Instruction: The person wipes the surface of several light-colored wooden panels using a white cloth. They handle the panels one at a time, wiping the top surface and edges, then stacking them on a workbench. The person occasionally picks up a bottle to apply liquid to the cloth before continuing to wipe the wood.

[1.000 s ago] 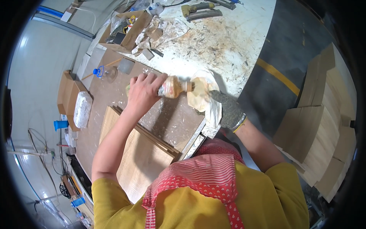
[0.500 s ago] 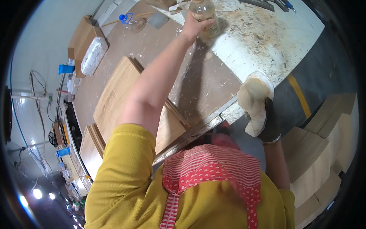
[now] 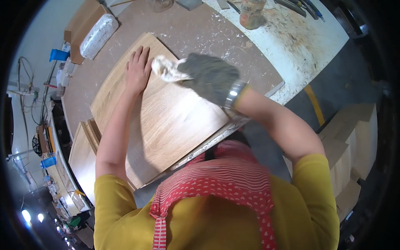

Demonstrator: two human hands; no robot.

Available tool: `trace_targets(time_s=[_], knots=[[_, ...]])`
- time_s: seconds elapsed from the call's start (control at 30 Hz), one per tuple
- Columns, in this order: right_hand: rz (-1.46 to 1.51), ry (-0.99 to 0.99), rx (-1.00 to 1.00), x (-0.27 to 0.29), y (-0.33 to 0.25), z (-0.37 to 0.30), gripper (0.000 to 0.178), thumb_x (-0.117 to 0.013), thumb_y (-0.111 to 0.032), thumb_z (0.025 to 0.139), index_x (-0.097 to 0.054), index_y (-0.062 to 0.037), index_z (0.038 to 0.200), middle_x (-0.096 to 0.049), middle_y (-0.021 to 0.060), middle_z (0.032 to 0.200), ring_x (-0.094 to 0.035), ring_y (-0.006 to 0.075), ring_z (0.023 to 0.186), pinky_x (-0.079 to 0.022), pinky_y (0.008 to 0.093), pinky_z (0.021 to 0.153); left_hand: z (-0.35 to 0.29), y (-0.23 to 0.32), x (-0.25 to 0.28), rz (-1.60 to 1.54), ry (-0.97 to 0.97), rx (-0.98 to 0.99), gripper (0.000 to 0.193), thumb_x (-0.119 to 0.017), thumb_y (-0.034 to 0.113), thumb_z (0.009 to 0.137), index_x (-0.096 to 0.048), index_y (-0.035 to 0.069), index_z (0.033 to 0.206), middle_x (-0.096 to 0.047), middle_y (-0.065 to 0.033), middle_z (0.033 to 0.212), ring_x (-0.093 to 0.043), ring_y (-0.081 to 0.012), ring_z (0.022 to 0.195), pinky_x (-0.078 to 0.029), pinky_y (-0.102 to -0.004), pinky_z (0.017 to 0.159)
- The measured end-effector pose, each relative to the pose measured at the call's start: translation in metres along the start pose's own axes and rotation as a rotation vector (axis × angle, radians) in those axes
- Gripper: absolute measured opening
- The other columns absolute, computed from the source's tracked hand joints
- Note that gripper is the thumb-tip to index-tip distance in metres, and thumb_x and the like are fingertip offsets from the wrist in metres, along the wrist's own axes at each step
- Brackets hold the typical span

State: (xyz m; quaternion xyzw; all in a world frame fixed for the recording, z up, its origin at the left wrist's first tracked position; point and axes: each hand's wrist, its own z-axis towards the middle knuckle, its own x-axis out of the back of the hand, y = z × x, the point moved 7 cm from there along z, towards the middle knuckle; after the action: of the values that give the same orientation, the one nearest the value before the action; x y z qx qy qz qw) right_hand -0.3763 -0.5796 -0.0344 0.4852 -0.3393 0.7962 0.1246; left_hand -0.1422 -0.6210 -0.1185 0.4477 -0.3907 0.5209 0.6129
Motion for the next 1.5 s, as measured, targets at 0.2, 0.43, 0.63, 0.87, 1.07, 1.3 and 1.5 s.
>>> trace_targets(time_s=[0.2,0.43,0.63,0.87,1.07,1.3,1.5], knots=[[-0.100,-0.089,0.116,-0.010,-0.035,-0.096,0.030,-0.066,-0.012,0.076,-0.061,-0.0090,0.105,-0.063,0.0123,0.088,-0.063,0.0307,0.081,-0.052,0.0405,0.070,-0.006,-0.002,-0.001,0.005,-0.009,0.058,0.051,-0.042,0.046,0.095,-0.042,0.020,0.140,-0.039,-0.0077,0.147,-0.034,-0.0318,0.135,-0.028,-0.0518,0.108],[-0.296,-0.110,-0.015,-0.035,-0.035,-0.033,0.030,-0.062,-0.011,0.077,-0.062,-0.0063,0.106,-0.064,0.0171,0.103,-0.062,0.0338,0.095,-0.049,0.0430,0.083,-0.005,-0.003,-0.004,0.035,0.025,0.035,0.051,-0.043,0.046,0.095,-0.044,0.020,0.139,-0.039,-0.0084,0.147,-0.035,-0.0326,0.135,-0.028,-0.0530,0.108],[-0.286,-0.170,-0.122,-0.011,-0.046,-0.142,0.041,-0.071,-0.004,0.064,-0.064,-0.0083,0.104,-0.064,0.0146,0.100,-0.063,0.0324,0.094,-0.051,0.0426,0.081,-0.003,-0.005,-0.007,0.022,0.027,0.040,0.051,-0.041,0.046,0.095,-0.043,0.020,0.140,-0.037,-0.0083,0.148,-0.033,-0.0327,0.136,-0.026,-0.0527,0.109],[-0.247,-0.147,-0.258,-0.035,-0.021,-0.055,0.026,-0.067,-0.019,0.079,-0.065,-0.0056,0.101,-0.064,0.0164,0.098,-0.062,0.0329,0.089,-0.050,0.0427,0.081,-0.003,-0.001,-0.011,0.006,-0.010,0.018,0.052,-0.042,0.045,0.095,-0.043,0.019,0.141,-0.037,-0.0098,0.149,-0.032,-0.0326,0.137,-0.024,-0.0536,0.110],[-0.049,-0.271,-0.381,0.025,-0.018,-0.166,0.026,-0.076,-0.013,0.069,-0.070,-0.0099,0.095,-0.066,0.0123,0.095,-0.064,0.0288,0.092,-0.052,0.0394,0.085,-0.003,-0.005,-0.006,0.024,0.020,0.042,0.052,-0.044,0.046,0.094,-0.045,0.019,0.138,-0.040,-0.0060,0.147,-0.035,-0.0293,0.135,-0.029,-0.0510,0.108],[-0.375,0.058,0.133,0.098,-0.010,-0.127,0.024,-0.070,-0.025,0.083,-0.066,-0.0115,0.102,-0.065,0.0162,0.098,-0.065,0.0265,0.079,-0.054,0.0372,0.069,-0.017,0.009,0.022,-0.115,0.148,-0.062,0.044,-0.052,0.030,0.092,-0.048,0.014,0.133,-0.043,-0.0106,0.142,-0.038,-0.0316,0.132,-0.031,-0.0508,0.105],[-0.131,-0.090,-0.036,-0.015,-0.021,-0.047,0.026,-0.054,-0.027,0.092,-0.063,-0.0046,0.102,-0.064,0.0144,0.099,-0.063,0.0315,0.091,-0.051,0.0421,0.080,-0.099,0.038,0.031,-0.054,-0.055,0.033,0.047,-0.048,0.034,0.094,-0.045,0.015,0.137,-0.037,-0.0129,0.147,-0.032,-0.0342,0.135,-0.025,-0.0544,0.109]])
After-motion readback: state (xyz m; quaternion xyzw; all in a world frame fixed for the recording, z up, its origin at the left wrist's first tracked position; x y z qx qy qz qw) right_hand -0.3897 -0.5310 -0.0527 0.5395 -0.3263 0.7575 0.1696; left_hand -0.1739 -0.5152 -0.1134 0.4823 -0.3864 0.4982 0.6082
